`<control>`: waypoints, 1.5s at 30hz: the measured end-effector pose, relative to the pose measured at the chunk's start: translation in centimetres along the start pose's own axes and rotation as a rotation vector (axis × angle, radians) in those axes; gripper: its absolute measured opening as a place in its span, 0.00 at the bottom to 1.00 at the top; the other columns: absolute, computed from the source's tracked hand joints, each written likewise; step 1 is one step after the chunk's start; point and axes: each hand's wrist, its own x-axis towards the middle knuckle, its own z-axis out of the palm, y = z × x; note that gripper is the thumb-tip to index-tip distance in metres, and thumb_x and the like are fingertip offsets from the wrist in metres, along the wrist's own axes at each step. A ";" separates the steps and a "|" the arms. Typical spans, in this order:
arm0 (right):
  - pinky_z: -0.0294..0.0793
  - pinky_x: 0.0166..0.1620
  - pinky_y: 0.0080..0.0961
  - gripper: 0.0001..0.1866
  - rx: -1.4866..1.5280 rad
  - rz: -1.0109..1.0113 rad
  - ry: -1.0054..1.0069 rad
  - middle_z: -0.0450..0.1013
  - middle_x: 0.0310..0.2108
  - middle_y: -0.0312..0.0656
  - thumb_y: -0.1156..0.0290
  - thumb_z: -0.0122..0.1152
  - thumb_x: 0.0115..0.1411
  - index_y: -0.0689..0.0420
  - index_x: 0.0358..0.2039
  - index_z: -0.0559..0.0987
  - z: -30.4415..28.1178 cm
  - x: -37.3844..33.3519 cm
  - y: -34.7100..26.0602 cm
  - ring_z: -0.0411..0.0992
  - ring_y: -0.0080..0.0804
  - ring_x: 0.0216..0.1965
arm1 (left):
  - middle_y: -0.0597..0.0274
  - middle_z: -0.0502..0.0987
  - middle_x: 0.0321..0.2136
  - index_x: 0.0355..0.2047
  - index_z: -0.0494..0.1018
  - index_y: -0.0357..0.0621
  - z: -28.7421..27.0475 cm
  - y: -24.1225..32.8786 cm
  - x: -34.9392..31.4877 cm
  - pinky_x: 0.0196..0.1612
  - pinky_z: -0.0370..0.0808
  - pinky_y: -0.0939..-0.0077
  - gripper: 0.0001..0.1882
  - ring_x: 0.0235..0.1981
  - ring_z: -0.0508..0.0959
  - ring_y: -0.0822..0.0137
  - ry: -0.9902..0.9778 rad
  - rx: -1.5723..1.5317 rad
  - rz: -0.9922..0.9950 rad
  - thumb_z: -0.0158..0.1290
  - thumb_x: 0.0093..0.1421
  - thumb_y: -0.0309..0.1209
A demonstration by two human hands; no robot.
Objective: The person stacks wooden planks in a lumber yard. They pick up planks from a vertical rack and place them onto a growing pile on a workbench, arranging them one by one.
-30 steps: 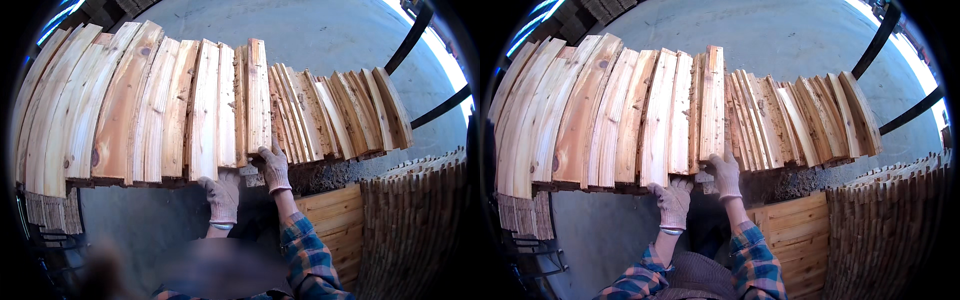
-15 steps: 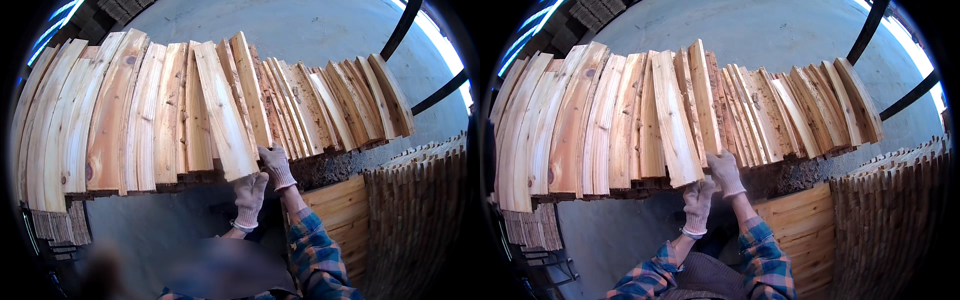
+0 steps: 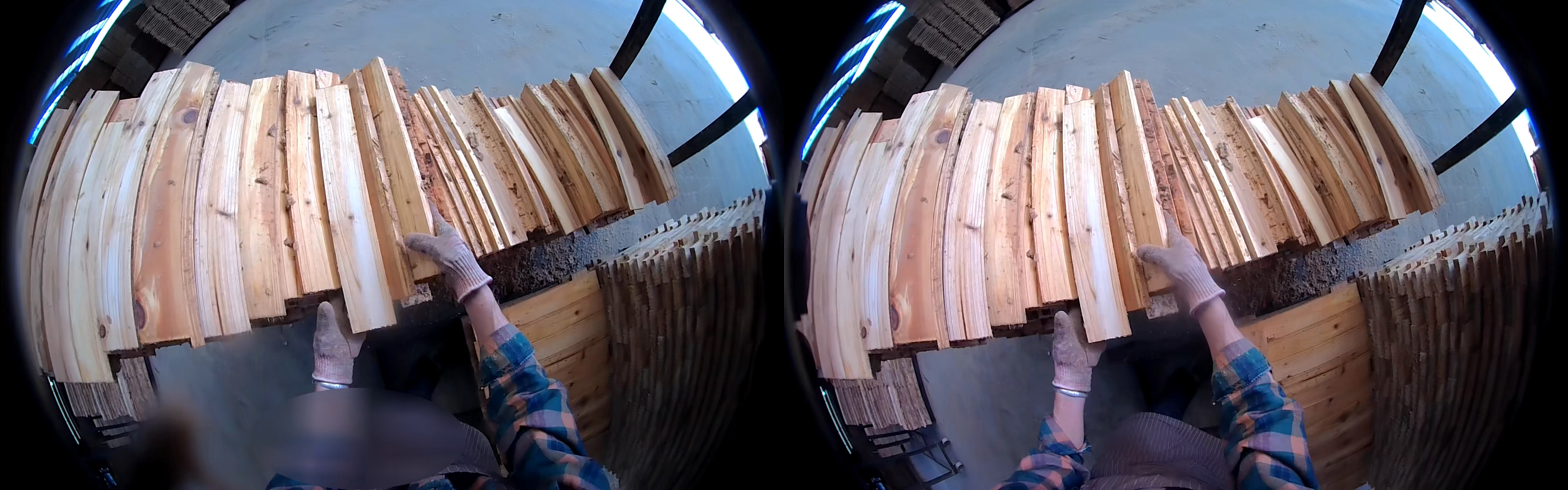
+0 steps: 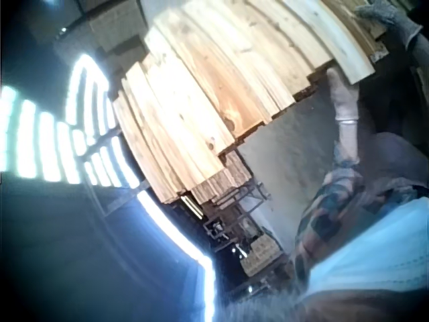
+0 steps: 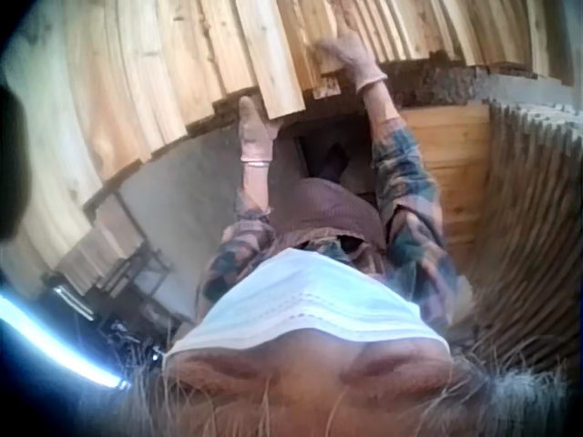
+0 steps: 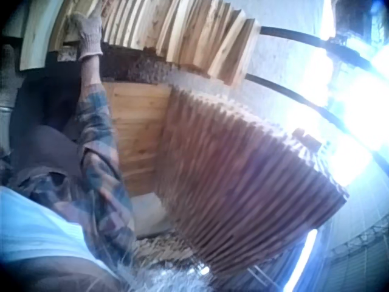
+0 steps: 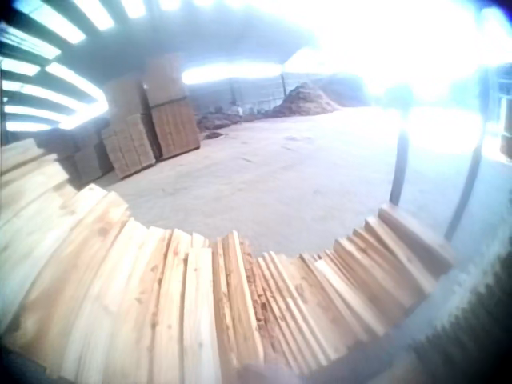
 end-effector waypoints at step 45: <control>0.64 0.57 0.28 0.61 0.366 0.189 0.126 0.65 0.57 0.45 0.46 0.78 0.35 0.61 0.64 0.57 -2.6 -41.6 9.5 0.64 0.31 0.55 | 0.61 0.74 0.43 0.57 0.61 0.40 -3.3 -14.5 -15.7 0.42 0.78 0.71 0.35 0.41 0.76 0.68 -0.093 0.579 -0.283 0.63 0.54 0.41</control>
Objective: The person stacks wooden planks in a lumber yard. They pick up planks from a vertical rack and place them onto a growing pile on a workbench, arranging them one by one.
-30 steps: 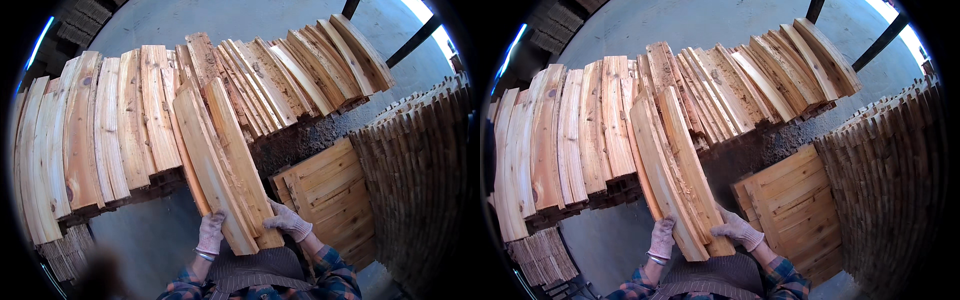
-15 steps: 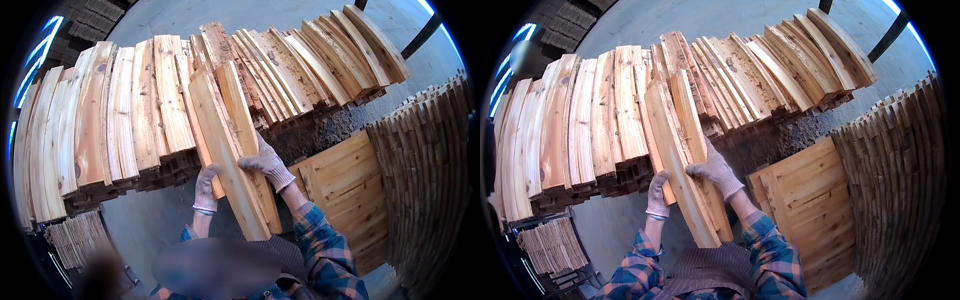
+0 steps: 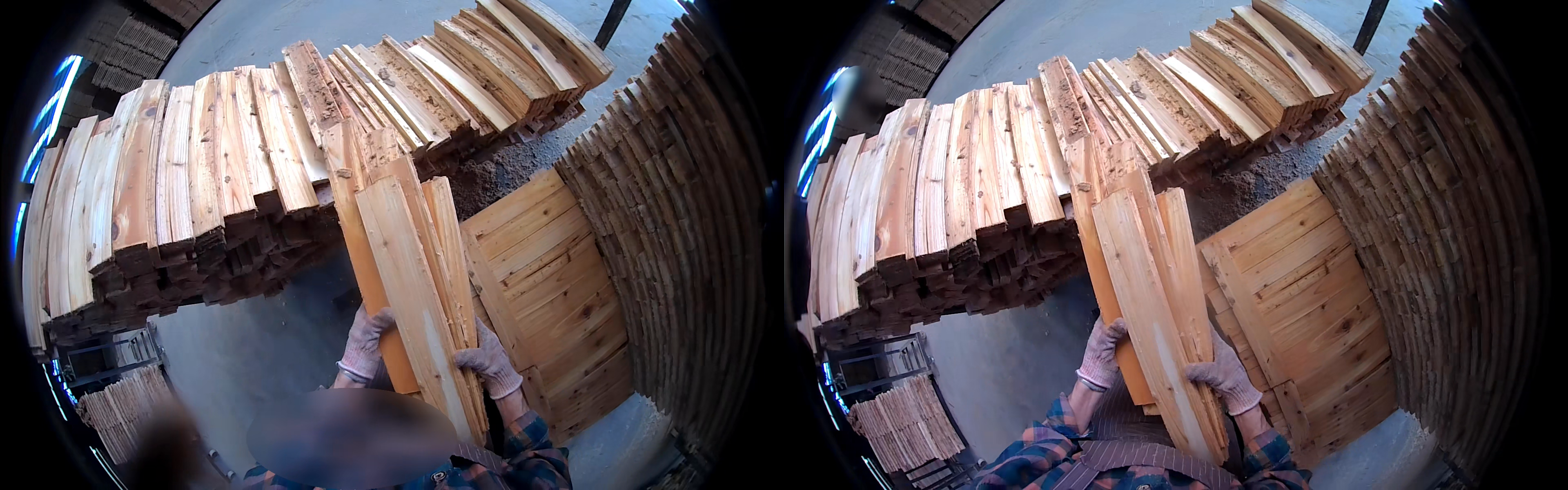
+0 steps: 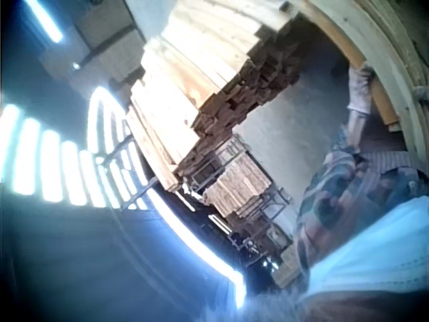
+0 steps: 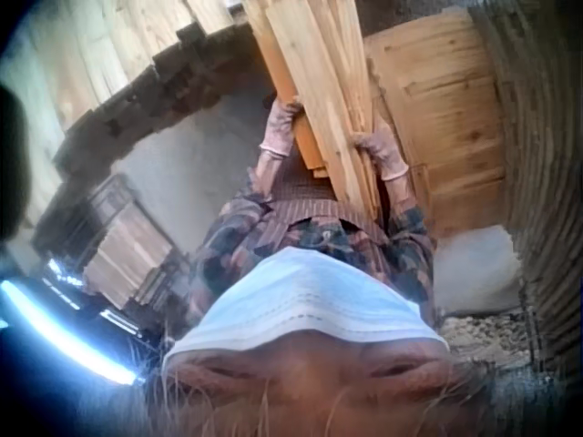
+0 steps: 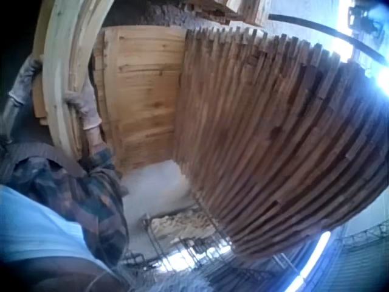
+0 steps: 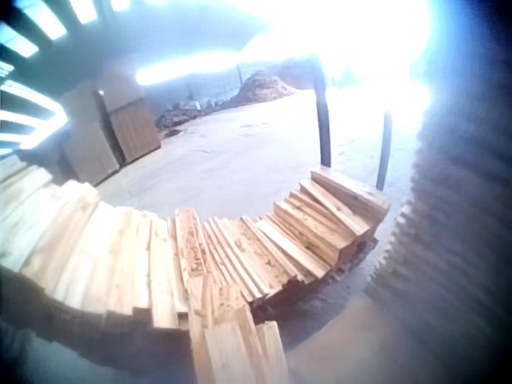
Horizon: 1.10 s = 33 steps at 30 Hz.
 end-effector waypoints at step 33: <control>0.77 0.43 0.38 0.55 -0.685 -0.235 0.952 0.67 0.50 0.55 0.62 0.75 0.40 0.65 0.63 0.51 -21.4 -11.0 1.6 0.73 0.53 0.42 | 0.53 0.76 0.42 0.43 0.74 0.37 21.1 -22.1 11.4 0.47 0.72 0.65 0.13 0.44 0.75 0.54 -0.653 1.168 0.581 0.51 0.58 0.27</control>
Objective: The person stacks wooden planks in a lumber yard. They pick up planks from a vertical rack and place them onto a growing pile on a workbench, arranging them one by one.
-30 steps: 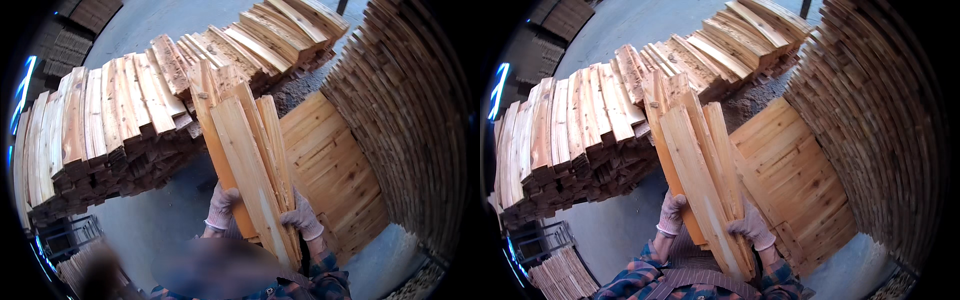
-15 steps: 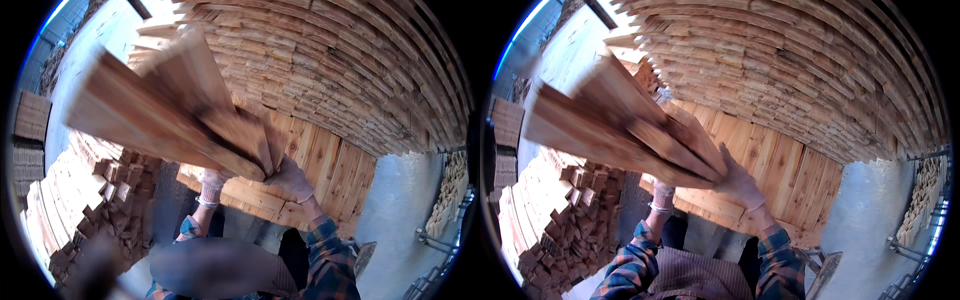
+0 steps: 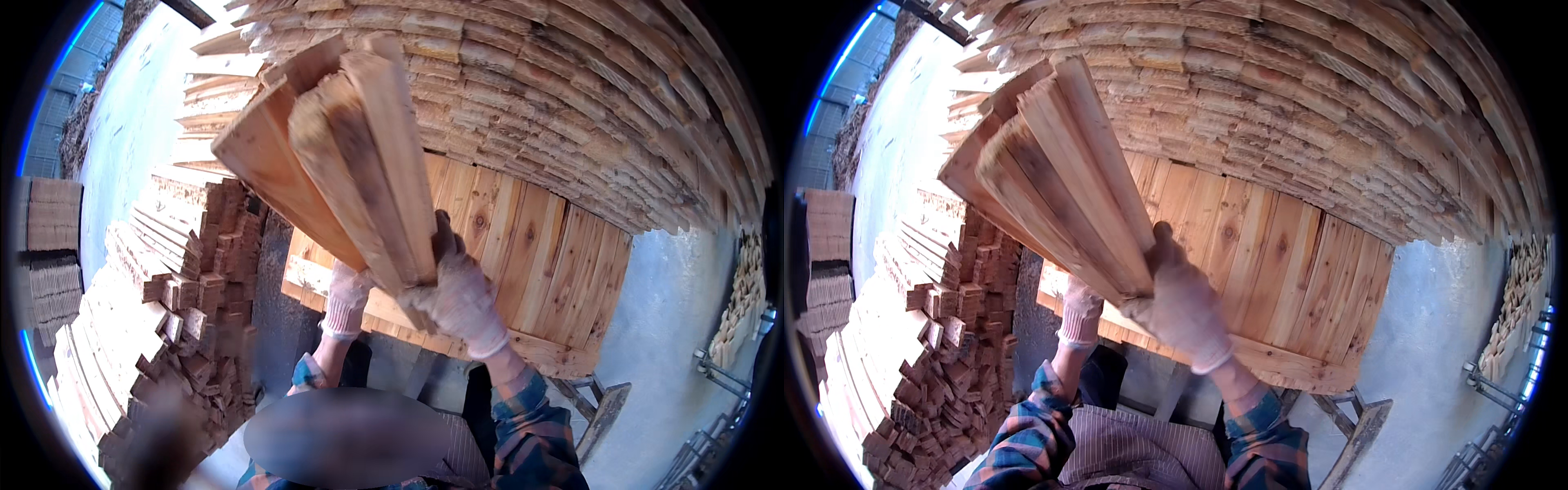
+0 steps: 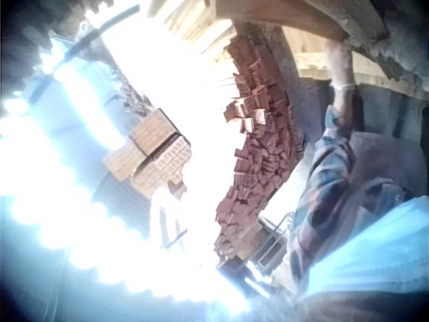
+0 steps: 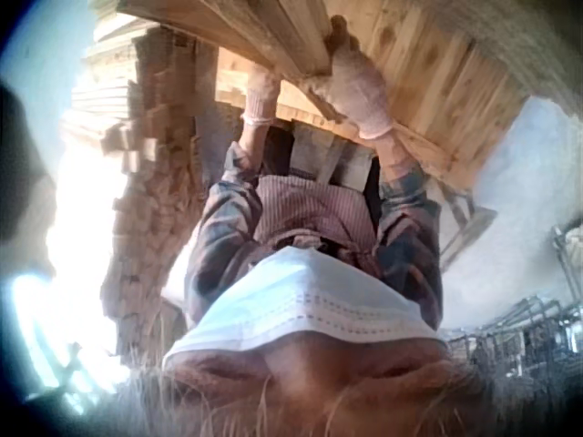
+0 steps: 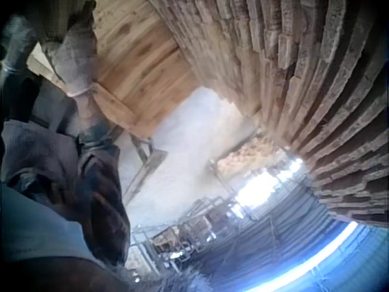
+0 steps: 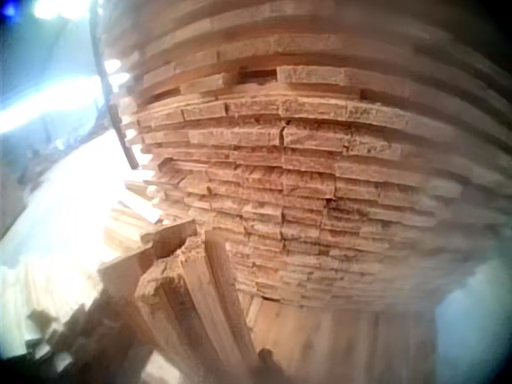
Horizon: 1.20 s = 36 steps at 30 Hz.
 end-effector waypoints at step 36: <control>0.72 0.45 0.34 0.42 -1.102 0.016 -0.277 0.65 0.47 0.42 0.54 0.67 0.50 0.27 0.65 0.58 13.9 27.6 11.2 0.66 0.40 0.42 | 0.58 0.76 0.36 0.48 0.67 0.35 -2.1 -15.0 -5.8 0.40 0.73 0.76 0.22 0.34 0.75 0.71 0.341 -0.501 -0.803 0.53 0.62 0.39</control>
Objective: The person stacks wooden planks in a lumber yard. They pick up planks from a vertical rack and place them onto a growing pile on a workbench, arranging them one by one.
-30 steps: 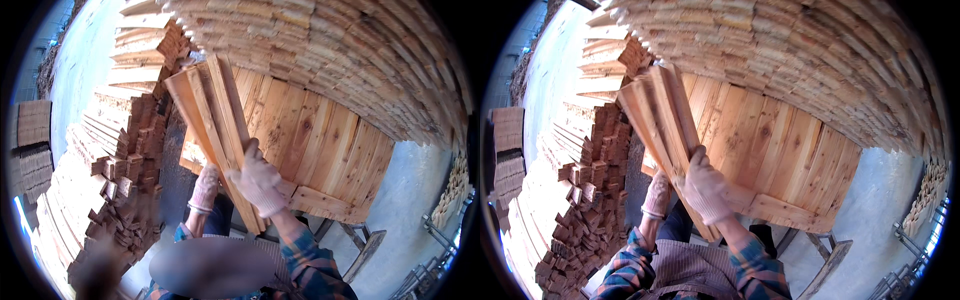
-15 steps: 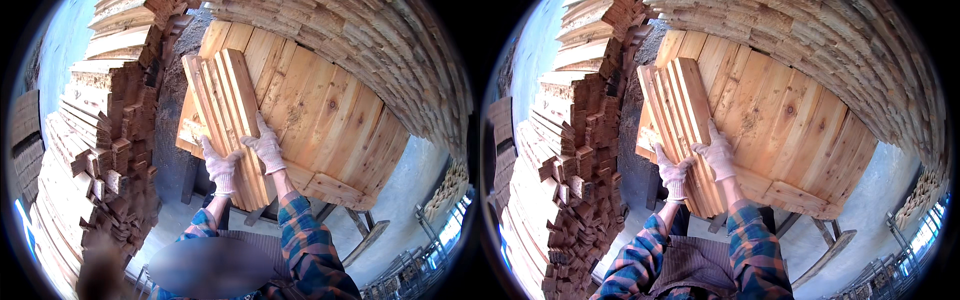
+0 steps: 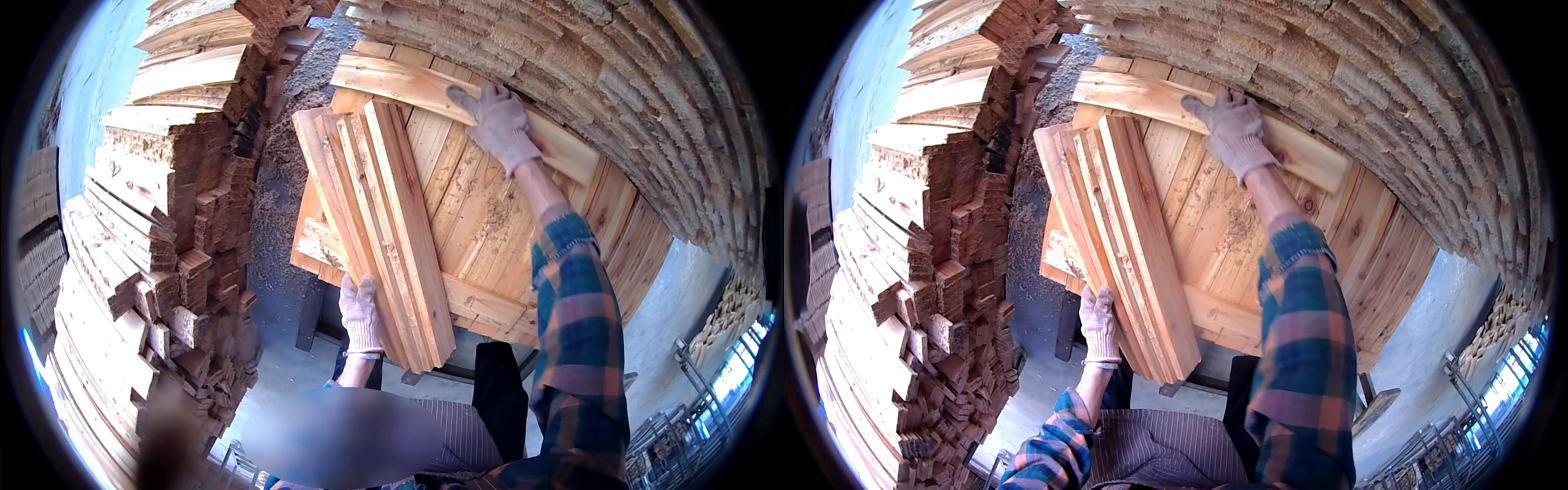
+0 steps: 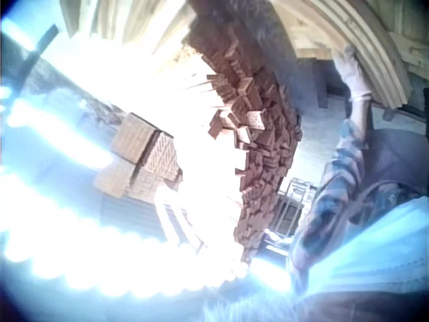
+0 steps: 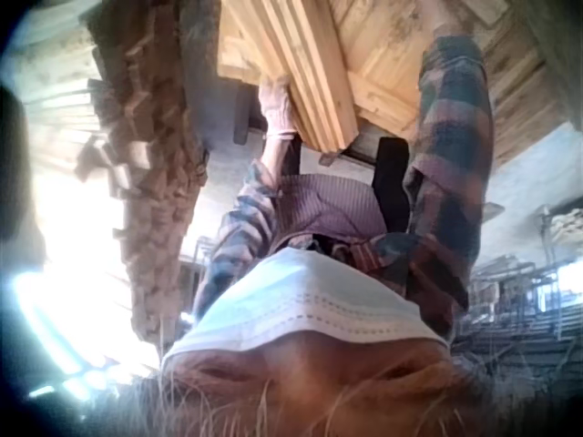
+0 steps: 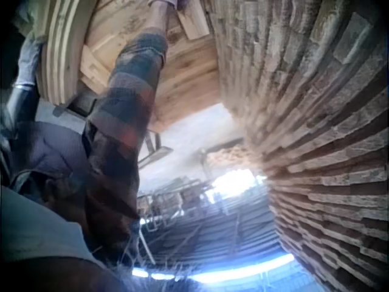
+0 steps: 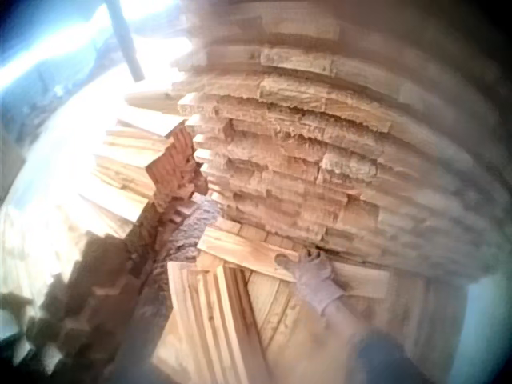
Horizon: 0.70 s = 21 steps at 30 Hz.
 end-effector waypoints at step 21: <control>0.59 0.62 0.32 0.50 1.523 -0.008 0.210 0.64 0.59 0.46 0.71 0.70 0.42 0.56 0.66 0.57 7.8 -32.0 5.1 0.63 0.42 0.56 | 0.49 0.66 0.58 0.64 0.55 0.38 7.0 2.6 -17.1 0.61 0.64 0.69 0.34 0.58 0.67 0.58 -0.488 0.453 0.309 0.53 0.58 0.28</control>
